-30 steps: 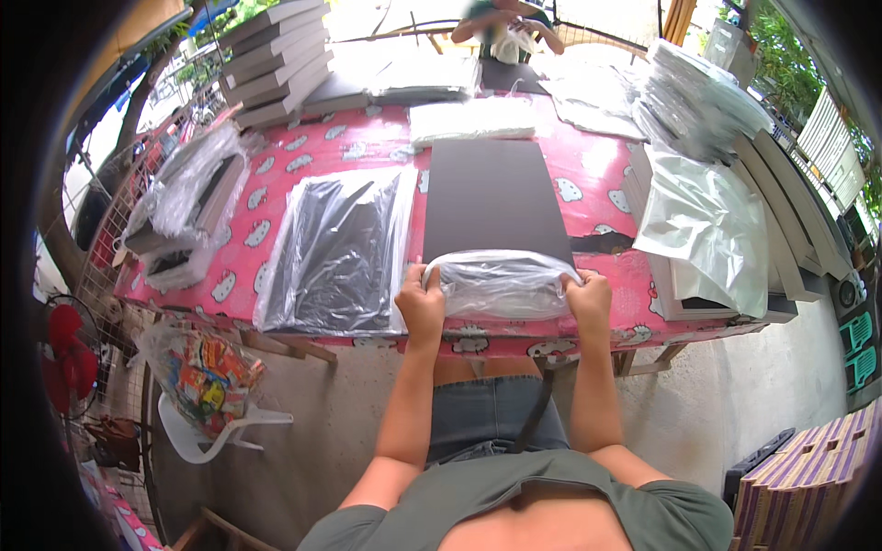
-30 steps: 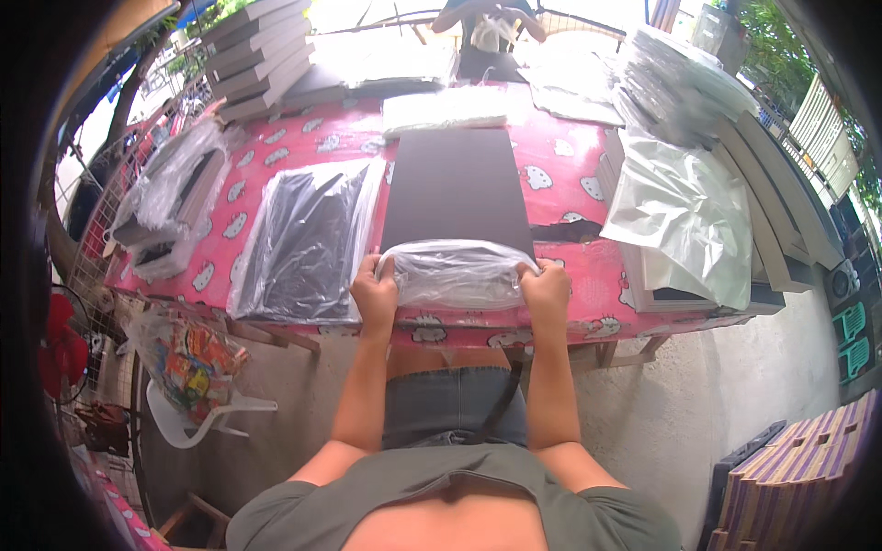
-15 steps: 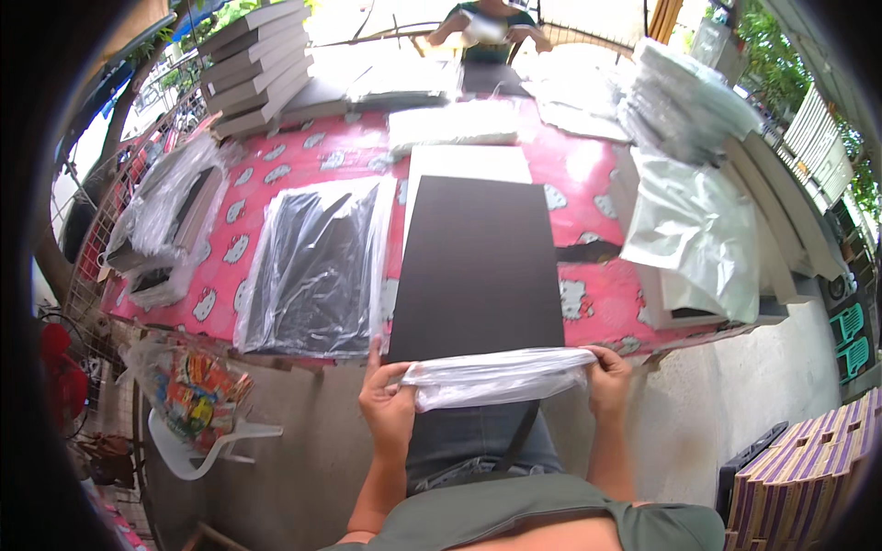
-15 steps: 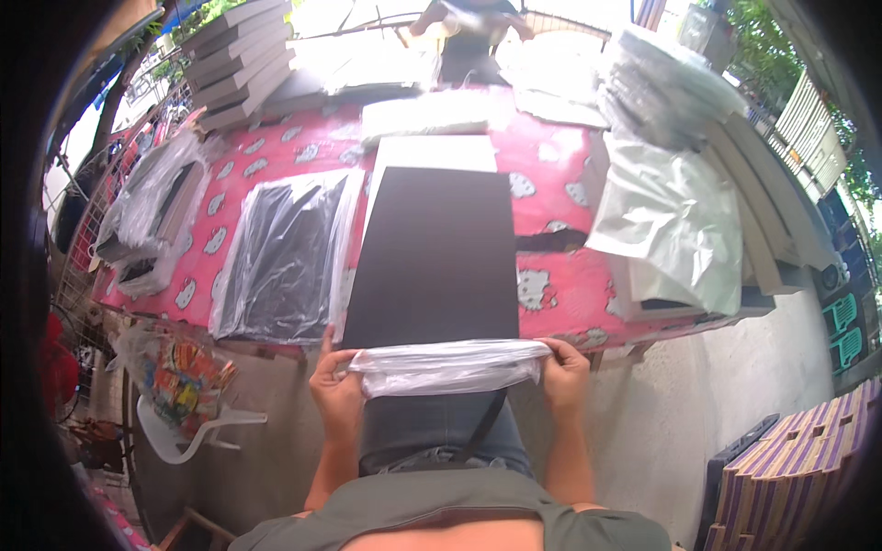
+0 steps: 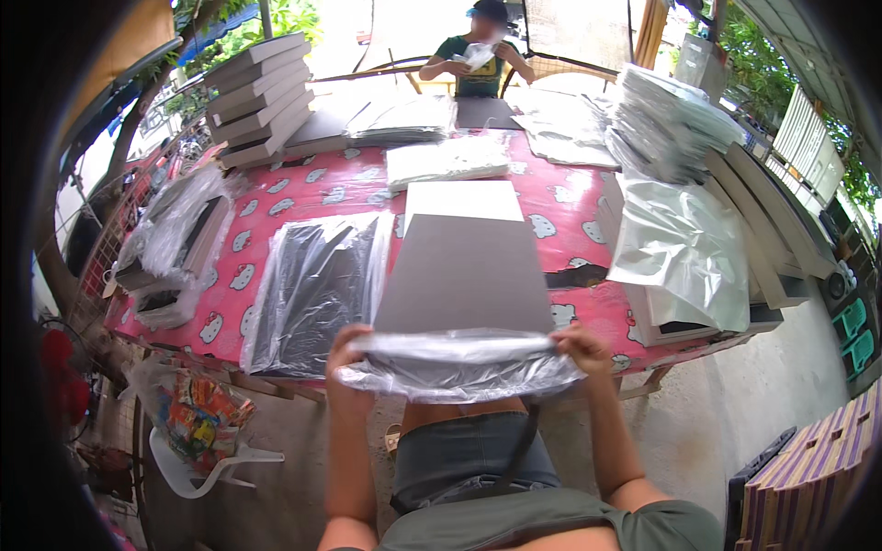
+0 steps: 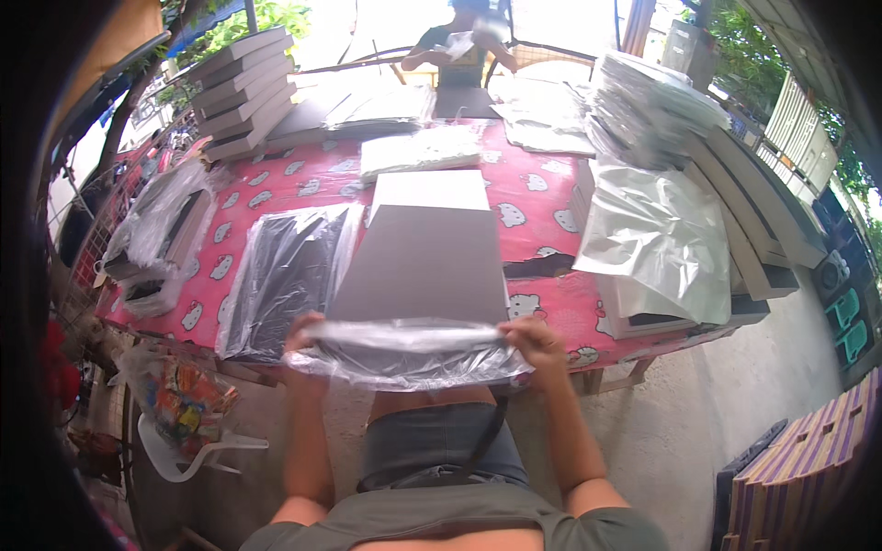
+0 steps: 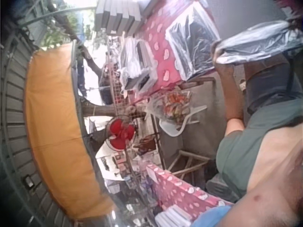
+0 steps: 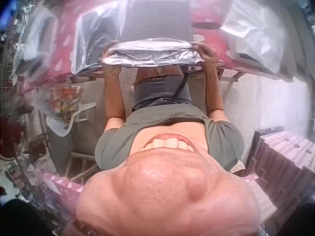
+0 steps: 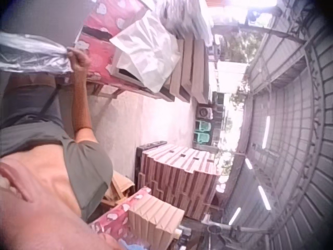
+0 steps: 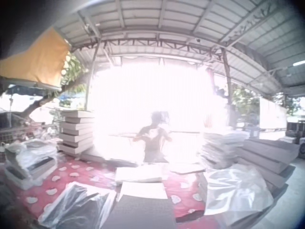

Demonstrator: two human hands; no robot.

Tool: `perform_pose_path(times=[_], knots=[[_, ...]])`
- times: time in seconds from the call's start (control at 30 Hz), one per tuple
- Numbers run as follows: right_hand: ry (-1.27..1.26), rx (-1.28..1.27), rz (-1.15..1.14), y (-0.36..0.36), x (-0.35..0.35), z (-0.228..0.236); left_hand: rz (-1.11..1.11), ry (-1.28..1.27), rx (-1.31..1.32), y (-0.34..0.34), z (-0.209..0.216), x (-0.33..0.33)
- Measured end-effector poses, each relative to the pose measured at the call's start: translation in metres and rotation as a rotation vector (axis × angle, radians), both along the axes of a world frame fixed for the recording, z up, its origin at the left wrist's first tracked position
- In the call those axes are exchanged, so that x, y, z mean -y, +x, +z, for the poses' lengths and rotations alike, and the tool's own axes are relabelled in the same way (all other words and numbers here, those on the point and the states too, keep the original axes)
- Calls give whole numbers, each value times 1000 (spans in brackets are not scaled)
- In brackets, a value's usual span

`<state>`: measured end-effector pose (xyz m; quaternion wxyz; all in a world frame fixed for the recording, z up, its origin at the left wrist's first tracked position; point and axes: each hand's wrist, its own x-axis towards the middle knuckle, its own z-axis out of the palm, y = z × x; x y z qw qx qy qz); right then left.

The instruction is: The person places white or gray paper sheets into plastic sleeves one at a time on a table covered with a pink tablecloth.

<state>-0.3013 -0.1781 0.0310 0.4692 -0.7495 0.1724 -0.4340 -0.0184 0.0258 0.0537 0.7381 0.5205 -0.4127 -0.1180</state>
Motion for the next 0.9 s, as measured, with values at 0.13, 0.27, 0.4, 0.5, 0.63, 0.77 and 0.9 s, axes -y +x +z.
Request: perform_pose_path(times=[0.13,0.27,0.4,0.5,0.63,0.77,0.9], knots=[[-237,353,-297,33,36,141,-74,-200,512,45,123,29],[-105,604,-271,95,55,218,-785,-364,-698,128,176,99],[-199,579,-153,93,79,200,-475,-284,-523,78,162,149],[23,729,-33,89,79,184,-187,-166,-447,69,144,159],[-163,549,-166,83,51,216,180,62,39,104,142,150],[-168,342,-447,85,58,198,74,-342,79,62,146,153],[69,117,-479,73,84,74,206,43,-120,68,64,149]])
